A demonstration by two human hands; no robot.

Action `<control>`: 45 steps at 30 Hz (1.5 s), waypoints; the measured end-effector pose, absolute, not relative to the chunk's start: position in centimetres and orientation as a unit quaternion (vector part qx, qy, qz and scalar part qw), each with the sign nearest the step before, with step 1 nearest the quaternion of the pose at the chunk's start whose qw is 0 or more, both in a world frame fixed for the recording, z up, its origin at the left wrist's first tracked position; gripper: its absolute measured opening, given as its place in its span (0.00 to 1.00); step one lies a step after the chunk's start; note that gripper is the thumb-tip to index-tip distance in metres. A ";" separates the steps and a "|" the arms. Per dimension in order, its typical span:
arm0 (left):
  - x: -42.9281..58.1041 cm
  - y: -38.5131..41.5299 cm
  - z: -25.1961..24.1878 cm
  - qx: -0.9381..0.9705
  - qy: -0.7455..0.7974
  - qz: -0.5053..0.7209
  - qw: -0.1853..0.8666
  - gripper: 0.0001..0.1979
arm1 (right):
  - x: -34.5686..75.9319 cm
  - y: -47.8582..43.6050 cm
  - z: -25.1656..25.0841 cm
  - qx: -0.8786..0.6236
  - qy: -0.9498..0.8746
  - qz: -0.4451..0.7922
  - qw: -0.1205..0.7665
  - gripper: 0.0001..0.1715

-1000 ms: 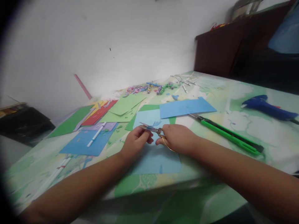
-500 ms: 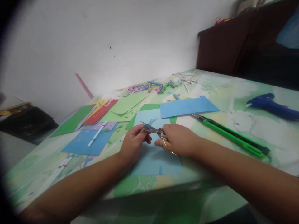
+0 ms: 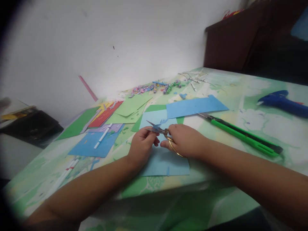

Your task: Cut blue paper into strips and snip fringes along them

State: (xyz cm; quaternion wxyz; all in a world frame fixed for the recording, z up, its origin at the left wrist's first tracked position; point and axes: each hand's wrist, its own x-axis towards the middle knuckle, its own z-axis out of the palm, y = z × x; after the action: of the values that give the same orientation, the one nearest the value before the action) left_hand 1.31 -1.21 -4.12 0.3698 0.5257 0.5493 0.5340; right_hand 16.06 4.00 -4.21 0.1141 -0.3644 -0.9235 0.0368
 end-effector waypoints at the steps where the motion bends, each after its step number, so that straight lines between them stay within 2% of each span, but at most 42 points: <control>1: 1.3 -1.2 -4.1 0.530 0.555 0.530 0.360 0.06 | 16.0 4.0 -4.2 -0.365 -0.924 0.036 0.113 0.19; 10: 0.7 -1.0 -4.7 0.567 0.586 0.508 0.279 0.05 | 16.1 4.1 -4.2 -0.354 -0.930 0.027 0.098 0.19; 19: 0.7 -1.2 -4.5 0.582 0.594 0.491 0.257 0.05 | 16.2 4.0 -4.2 -0.341 -0.933 0.034 0.106 0.21; 30: 1.1 -1.6 -3.9 0.553 0.570 0.521 0.312 0.04 | 16.0 3.9 -4.1 -0.362 -0.926 0.018 0.103 0.22; 45: 0.8 -1.1 -4.3 0.563 0.566 0.497 0.340 0.07 | 16.1 4.3 -4.3 -0.392 -0.916 -0.031 0.080 0.26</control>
State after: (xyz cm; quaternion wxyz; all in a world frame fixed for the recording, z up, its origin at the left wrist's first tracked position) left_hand 0.80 -1.10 -4.30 0.3404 0.5630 0.5656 0.4973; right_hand 16.15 4.31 -4.33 0.0797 -0.3925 -0.9158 -0.0307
